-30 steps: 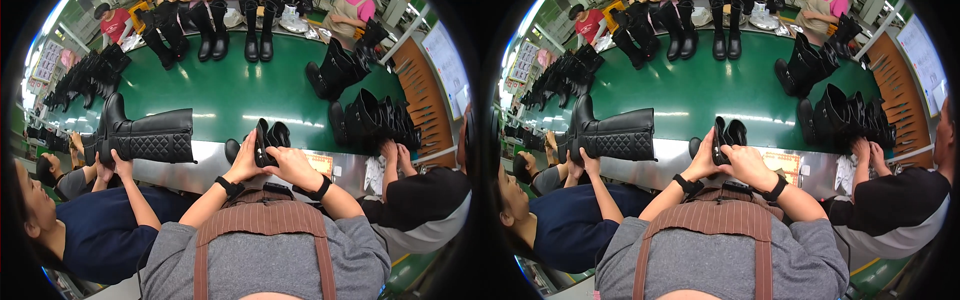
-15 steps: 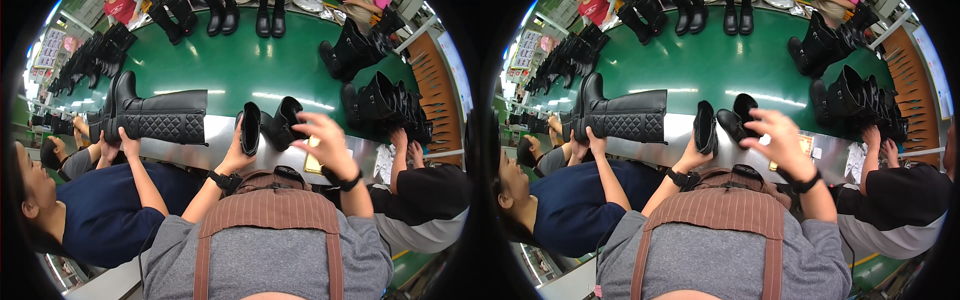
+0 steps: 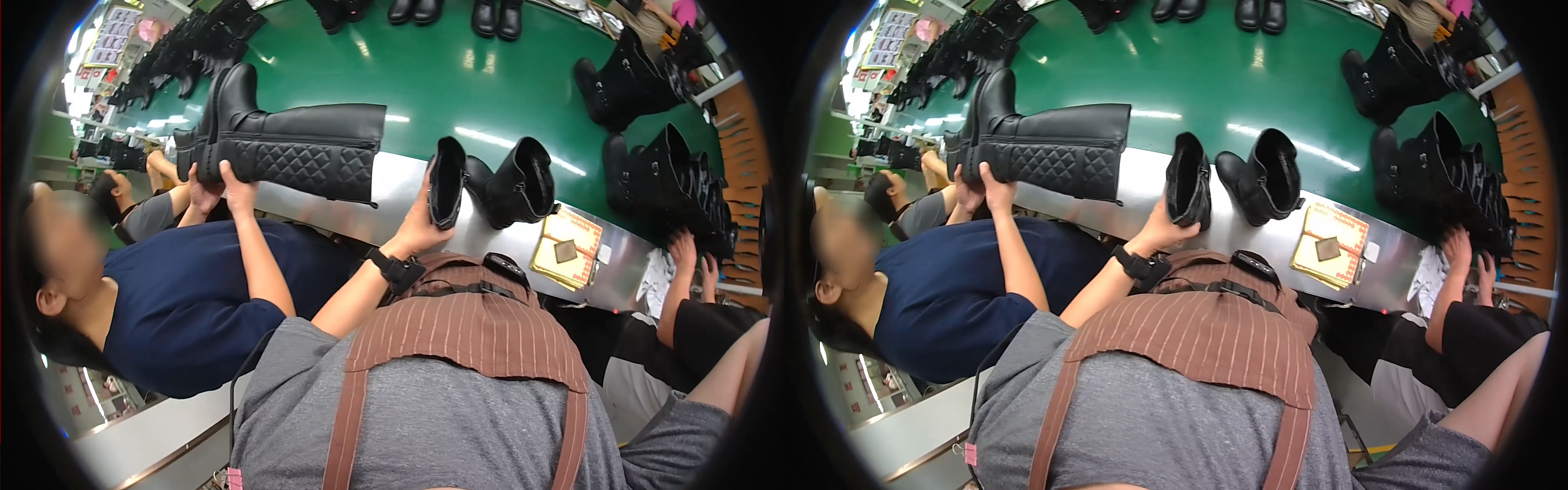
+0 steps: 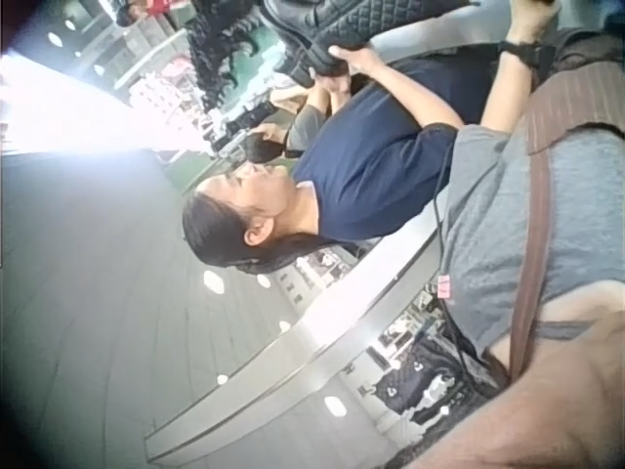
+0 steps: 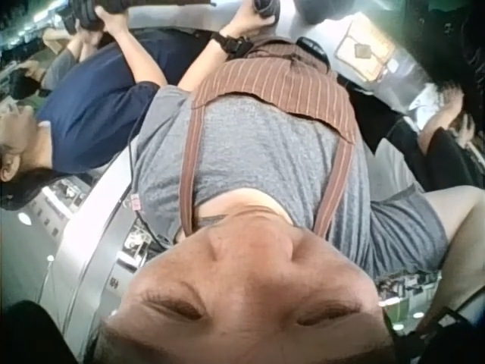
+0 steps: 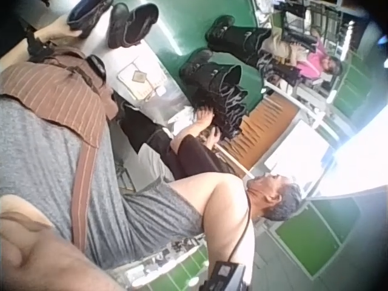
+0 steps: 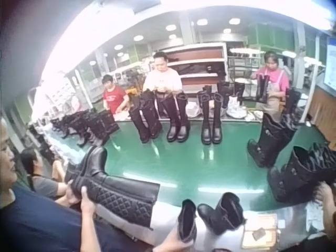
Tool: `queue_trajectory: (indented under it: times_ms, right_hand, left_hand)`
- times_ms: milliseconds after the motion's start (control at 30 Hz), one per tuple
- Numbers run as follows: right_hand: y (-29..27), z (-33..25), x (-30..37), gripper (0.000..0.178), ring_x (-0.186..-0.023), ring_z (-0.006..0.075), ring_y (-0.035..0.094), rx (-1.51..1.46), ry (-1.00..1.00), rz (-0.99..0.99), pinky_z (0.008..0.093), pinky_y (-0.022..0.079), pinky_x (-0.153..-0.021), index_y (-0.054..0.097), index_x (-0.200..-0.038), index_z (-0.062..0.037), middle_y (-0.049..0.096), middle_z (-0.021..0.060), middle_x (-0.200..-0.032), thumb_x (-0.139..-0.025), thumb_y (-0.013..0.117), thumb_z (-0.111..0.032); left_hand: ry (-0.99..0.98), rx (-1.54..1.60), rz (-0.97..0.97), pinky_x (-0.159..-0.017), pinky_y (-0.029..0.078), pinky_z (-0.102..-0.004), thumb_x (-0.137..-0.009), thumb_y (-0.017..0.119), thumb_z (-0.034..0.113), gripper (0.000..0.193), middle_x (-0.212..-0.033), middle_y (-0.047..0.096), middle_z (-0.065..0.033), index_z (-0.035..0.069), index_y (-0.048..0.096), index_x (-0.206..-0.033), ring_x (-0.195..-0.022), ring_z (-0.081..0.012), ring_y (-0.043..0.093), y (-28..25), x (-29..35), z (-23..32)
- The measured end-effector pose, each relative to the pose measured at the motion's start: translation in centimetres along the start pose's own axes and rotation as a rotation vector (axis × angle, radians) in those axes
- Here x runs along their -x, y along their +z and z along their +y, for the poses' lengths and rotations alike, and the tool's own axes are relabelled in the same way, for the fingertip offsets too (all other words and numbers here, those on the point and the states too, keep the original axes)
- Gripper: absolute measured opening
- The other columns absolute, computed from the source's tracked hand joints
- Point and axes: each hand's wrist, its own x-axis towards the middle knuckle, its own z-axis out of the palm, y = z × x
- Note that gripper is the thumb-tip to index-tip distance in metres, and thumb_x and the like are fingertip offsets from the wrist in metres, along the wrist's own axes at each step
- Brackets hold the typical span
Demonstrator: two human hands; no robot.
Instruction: Inspecting and organizing pairs of black boots on a factory conveyor belt.
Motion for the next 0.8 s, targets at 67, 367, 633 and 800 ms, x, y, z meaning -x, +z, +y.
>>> queue_trajectory:
  times_ms: [67,367,633,800]
  right_hand:
    - [1.3,-7.0,-0.6,0.048,-0.136,0.0214,0.037,0.153,-0.05,0.094,0.0435,0.028,-0.113,0.051,-0.137,-0.0147,0.046,0.0021,-0.144,-0.089,0.057,-0.018]
    - [-4.4,-5.6,-4.3,0.06,-0.143,0.022,0.027,0.333,-0.185,0.238,0.045,0.022,-0.118,0.046,-0.141,-0.014,0.036,0.0035,-0.153,-0.085,0.064,-0.021]
    - [-11.3,13.1,-7.0,0.069,-0.138,0.0231,0.029,0.322,-0.043,0.407,0.0437,0.028,-0.113,0.036,-0.147,-0.0131,0.032,0.0086,-0.151,-0.085,0.065,-0.022]
    - [-11.8,19.0,-8.1,0.064,-0.131,0.0222,0.036,0.26,0.042,0.419,0.0418,0.032,-0.108,0.038,-0.146,-0.0124,0.038,0.0094,-0.145,-0.088,0.063,-0.024]
  left_hand:
    - [0.079,-0.068,0.008,-0.107,0.034,-0.0333,-0.066,0.069,-0.001,0.113,-0.149,0.035,-0.0147,0.015,0.003,-0.156,-0.134,-0.0244,0.04,0.0,-0.2,0.2]
    - [0.151,-0.15,0.06,-0.107,0.036,-0.0332,-0.066,0.072,0.001,0.107,-0.143,0.041,-0.0154,0.011,0.011,-0.153,-0.131,-0.0249,0.044,0.1,-0.2,-1.8]
    - [0.2,-0.152,0.067,-0.108,0.034,-0.0326,-0.065,0.07,0.0,0.117,-0.145,0.039,-0.0147,0.016,0.0,-0.157,-0.133,-0.0266,0.042,-0.4,0.1,-1.6]
    - [0.102,-0.072,0.043,-0.106,0.036,-0.033,-0.065,0.07,0.0,0.116,-0.143,0.041,-0.0137,0.017,0.001,-0.157,-0.131,-0.0253,0.045,-0.1,0.2,-1.0]
